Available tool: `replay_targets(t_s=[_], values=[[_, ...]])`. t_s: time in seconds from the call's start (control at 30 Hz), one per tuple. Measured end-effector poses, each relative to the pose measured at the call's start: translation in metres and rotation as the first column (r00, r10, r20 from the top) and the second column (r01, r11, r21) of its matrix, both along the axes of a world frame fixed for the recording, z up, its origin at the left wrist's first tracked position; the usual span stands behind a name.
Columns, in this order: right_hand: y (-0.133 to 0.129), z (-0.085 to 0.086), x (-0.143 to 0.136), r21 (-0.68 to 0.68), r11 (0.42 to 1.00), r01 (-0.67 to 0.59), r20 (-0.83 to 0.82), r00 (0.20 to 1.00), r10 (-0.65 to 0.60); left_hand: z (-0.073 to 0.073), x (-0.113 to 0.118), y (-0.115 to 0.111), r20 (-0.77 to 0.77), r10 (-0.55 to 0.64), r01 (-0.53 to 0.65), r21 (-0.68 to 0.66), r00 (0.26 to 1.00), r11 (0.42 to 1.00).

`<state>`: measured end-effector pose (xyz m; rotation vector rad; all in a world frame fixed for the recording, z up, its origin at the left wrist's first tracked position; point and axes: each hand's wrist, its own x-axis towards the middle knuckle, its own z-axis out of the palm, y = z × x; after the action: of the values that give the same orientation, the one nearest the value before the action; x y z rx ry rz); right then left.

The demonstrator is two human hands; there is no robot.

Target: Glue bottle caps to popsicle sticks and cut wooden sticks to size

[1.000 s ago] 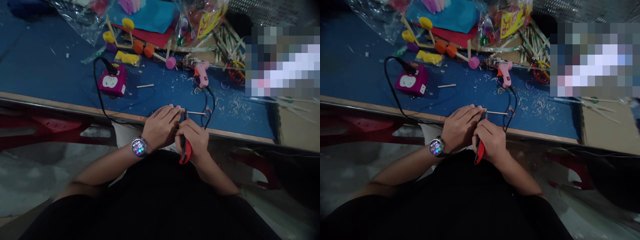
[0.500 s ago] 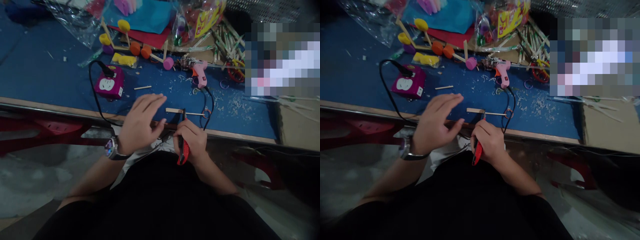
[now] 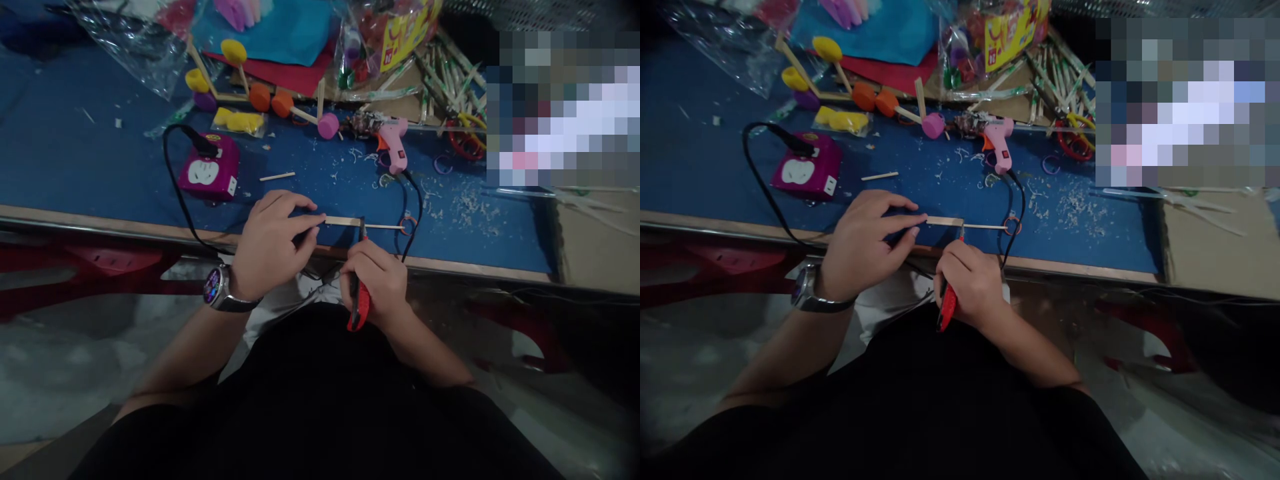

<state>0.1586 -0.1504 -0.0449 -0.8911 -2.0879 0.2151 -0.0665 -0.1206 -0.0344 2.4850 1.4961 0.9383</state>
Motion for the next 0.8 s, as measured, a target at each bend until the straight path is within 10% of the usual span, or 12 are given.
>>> replay_targets(t_s=[0.6,0.8], values=[[0.000,-0.003,-0.002,0.008,1.000,0.013,0.013,1.000,-0.013,-0.005,0.031,-0.020,-0.008,0.175,-0.174,0.095,0.984,0.980],[0.001,-0.003,0.002,-0.007,1.000,-0.027,-0.054,0.998,0.027,-0.024,0.058,-0.038,-0.121,-0.030,0.044,0.118,0.992,0.992]])
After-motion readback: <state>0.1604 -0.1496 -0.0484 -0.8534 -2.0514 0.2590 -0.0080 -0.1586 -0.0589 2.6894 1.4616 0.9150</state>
